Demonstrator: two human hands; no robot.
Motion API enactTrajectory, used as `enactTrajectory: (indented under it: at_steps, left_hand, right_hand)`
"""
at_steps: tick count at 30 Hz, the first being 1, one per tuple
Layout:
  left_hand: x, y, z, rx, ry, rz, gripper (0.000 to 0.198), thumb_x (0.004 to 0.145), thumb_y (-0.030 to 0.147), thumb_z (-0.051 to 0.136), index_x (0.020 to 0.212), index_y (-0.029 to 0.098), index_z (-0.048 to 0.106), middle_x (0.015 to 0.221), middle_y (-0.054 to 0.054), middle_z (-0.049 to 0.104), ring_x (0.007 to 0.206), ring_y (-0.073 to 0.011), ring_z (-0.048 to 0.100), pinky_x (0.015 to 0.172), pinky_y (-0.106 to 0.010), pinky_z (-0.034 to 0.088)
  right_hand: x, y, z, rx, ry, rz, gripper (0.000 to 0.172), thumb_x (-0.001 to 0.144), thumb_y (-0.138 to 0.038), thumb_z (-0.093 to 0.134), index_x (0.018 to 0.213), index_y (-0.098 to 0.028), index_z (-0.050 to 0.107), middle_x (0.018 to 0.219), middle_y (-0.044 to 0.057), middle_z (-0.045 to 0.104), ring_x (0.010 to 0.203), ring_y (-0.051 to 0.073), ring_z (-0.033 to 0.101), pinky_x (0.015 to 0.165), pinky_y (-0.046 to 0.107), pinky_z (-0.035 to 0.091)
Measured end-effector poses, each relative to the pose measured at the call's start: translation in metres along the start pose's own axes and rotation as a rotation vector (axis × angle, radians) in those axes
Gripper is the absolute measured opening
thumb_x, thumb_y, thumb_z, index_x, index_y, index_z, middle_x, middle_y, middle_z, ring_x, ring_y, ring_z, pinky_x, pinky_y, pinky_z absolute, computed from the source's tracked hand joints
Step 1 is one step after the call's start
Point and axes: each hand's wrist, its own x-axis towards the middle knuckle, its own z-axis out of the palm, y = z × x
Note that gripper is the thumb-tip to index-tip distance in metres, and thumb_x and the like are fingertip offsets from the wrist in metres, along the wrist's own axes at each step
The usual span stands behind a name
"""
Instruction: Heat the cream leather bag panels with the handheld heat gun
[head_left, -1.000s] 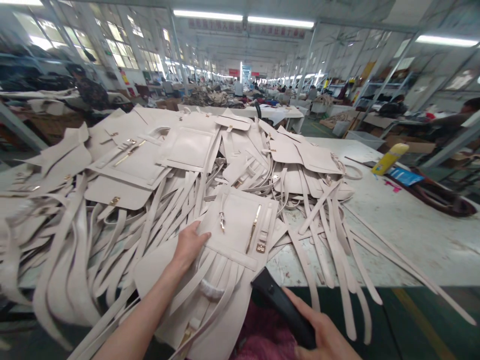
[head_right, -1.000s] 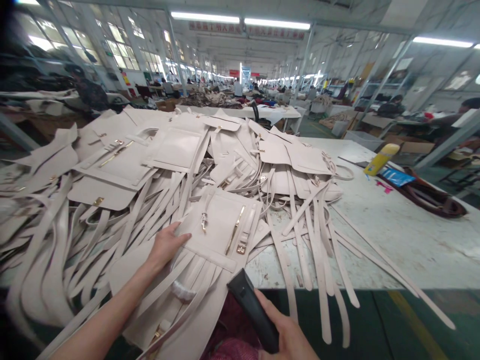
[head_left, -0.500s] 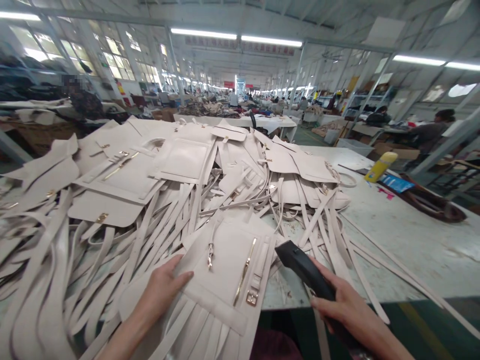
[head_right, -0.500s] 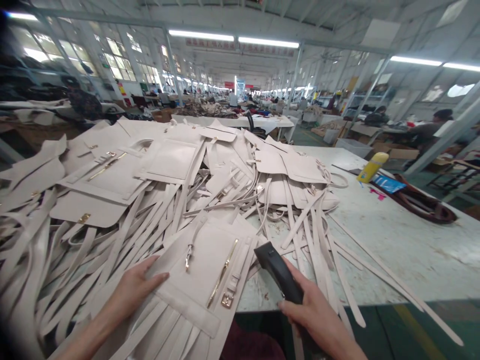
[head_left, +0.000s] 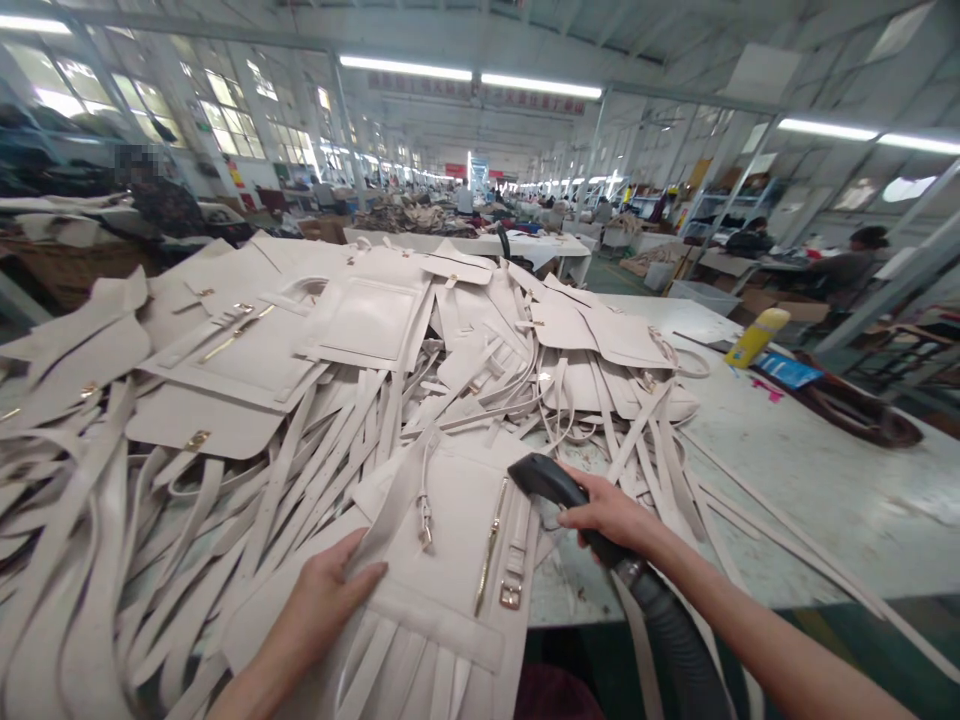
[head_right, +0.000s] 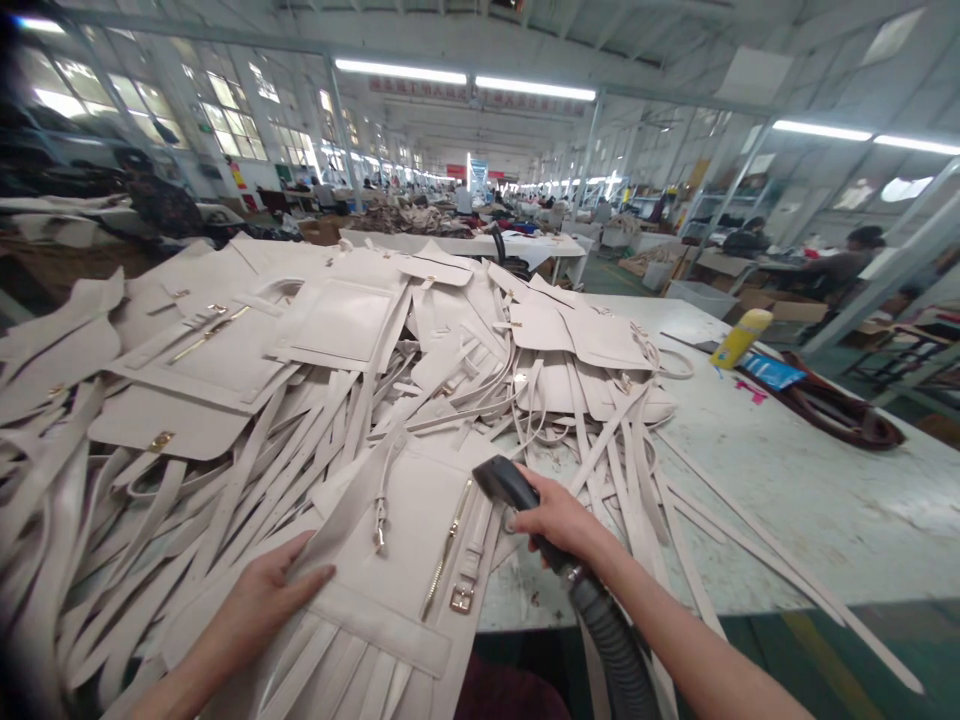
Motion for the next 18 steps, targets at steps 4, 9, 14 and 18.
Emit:
enactTrajectory:
  at_steps: [4,9,14,18]
  left_hand:
    - [-0.007,-0.007,-0.007,-0.113,-0.101,-0.038,0.036,0.067,0.034,0.060,0.099,0.019,0.061,0.094,-0.001,0.066,0.088,-0.0242,0.060,0.075,-0.026,0.047]
    - [-0.015,-0.007,-0.011,-0.164,-0.227,-0.045,0.032,0.070,0.023,0.054,0.101,0.020,0.060,0.093,0.001,0.065,0.085,-0.0232,0.060,0.074,-0.027,0.046]
    - [-0.013,0.012,-0.008,-0.096,-0.293,0.013,0.036,0.067,0.013,0.049,0.100,0.020,0.061,0.093,0.002,0.065,0.086,-0.0212,0.059,0.076,-0.024,0.043]
    - [-0.014,0.020,-0.009,-0.029,-0.319,0.038,0.035,0.065,0.013,0.046,0.096,0.019,0.062,0.090,0.001,0.065,0.086,-0.0216,0.058,0.075,-0.024,0.042]
  right_hand:
    - [0.005,-0.006,-0.001,0.001,0.128,-0.079,0.077,0.068,-0.017,0.056,0.136,-0.025,0.021,0.055,-0.007,0.052,0.041,0.012,0.050,0.032,0.019,0.043]
    - [-0.018,-0.013,0.006,0.018,-0.005,-0.061,0.080,0.065,-0.013,0.058,0.136,-0.025,0.023,0.054,-0.007,0.054,0.040,0.011,0.050,0.032,0.017,0.042]
    - [-0.011,-0.014,0.035,0.046,-0.253,-0.011,0.077,0.059,-0.009,0.058,0.131,-0.026,0.036,0.047,-0.009,0.052,0.034,0.009,0.046,0.029,0.016,0.041]
    - [0.025,-0.013,0.056,0.076,-0.255,-0.051,0.076,0.060,-0.009,0.057,0.130,-0.029,0.035,0.053,-0.008,0.054,0.036,0.011,0.050,0.030,0.019,0.044]
